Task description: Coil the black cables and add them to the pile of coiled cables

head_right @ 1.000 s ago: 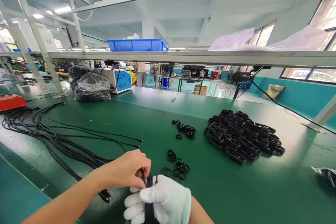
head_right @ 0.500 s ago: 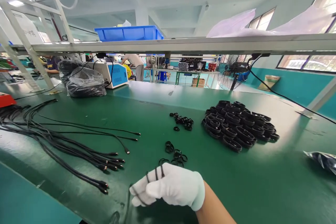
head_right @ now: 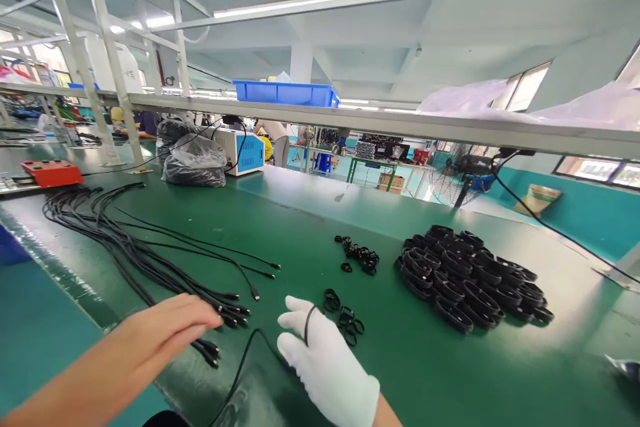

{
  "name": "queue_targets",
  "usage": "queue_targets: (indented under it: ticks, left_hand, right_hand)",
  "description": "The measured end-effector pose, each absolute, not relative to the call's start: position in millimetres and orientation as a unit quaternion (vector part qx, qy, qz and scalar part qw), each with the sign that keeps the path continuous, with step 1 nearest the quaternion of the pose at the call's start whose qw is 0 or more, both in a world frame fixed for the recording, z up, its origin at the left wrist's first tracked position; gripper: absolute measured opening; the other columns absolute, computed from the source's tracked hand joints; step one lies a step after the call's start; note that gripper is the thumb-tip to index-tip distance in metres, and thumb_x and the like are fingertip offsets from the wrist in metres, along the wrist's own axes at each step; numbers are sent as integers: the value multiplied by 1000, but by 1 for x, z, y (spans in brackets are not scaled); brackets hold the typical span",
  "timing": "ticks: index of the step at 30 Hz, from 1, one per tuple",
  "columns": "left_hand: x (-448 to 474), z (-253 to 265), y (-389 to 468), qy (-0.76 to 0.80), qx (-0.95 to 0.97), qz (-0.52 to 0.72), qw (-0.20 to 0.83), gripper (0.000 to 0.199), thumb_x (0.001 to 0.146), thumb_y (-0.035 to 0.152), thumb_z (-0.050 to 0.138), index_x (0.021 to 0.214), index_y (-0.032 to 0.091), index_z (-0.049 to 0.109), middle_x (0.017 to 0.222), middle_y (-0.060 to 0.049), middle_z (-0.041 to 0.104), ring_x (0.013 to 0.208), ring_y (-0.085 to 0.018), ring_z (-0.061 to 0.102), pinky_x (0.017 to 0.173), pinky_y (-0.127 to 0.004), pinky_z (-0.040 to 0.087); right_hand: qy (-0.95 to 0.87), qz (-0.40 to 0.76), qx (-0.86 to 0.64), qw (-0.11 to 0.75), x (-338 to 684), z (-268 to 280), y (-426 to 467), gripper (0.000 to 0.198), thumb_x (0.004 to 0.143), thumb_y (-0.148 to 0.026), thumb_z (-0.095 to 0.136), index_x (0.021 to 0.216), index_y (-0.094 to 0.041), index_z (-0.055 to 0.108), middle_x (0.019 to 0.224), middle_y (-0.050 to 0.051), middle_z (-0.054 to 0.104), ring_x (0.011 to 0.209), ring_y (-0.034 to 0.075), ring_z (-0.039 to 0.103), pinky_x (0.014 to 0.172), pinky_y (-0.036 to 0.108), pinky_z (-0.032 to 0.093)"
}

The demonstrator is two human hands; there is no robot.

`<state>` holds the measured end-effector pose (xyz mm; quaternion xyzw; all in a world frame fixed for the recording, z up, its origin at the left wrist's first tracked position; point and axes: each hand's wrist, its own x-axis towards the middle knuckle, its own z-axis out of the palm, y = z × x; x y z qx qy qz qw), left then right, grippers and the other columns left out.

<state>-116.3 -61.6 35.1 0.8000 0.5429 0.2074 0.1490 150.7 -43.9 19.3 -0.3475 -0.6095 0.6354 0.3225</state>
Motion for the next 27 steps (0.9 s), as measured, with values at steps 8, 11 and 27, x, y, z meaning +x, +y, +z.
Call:
queue_targets:
  ticks: [8, 11, 27]
  left_hand:
    - [-10, 54, -10, 377, 797, 188, 433, 26, 86, 31, 44, 97, 23, 66, 93, 0, 65, 87, -16, 56, 76, -25, 42]
    - [-10, 45, -3, 423, 758, 191, 458, 18, 80, 31, 51, 78, 18, 63, 70, 3, 58, 66, -12, 48, 58, -21, 36]
    - [2, 27, 14, 385, 739, 212, 511, 19, 80, 30, 51, 73, 15, 61, 67, 3, 53, 64, -11, 43, 59, -20, 34]
  right_hand:
    - [-439, 851, -135, 256, 144, -18, -32, 56, 69, -56, 60, 92, -5, 65, 87, 18, 68, 87, 26, 64, 84, 42, 42]
    - [-371, 895, -97, 226, 143, -24, -29, 48, 73, -44, 60, 101, -6, 63, 98, 19, 67, 91, 25, 64, 89, 41, 39]
    - [-359, 902, -82, 228, 148, -31, -18, 47, 76, -46, 59, 95, -3, 63, 84, 14, 70, 76, 20, 67, 60, 26, 49]
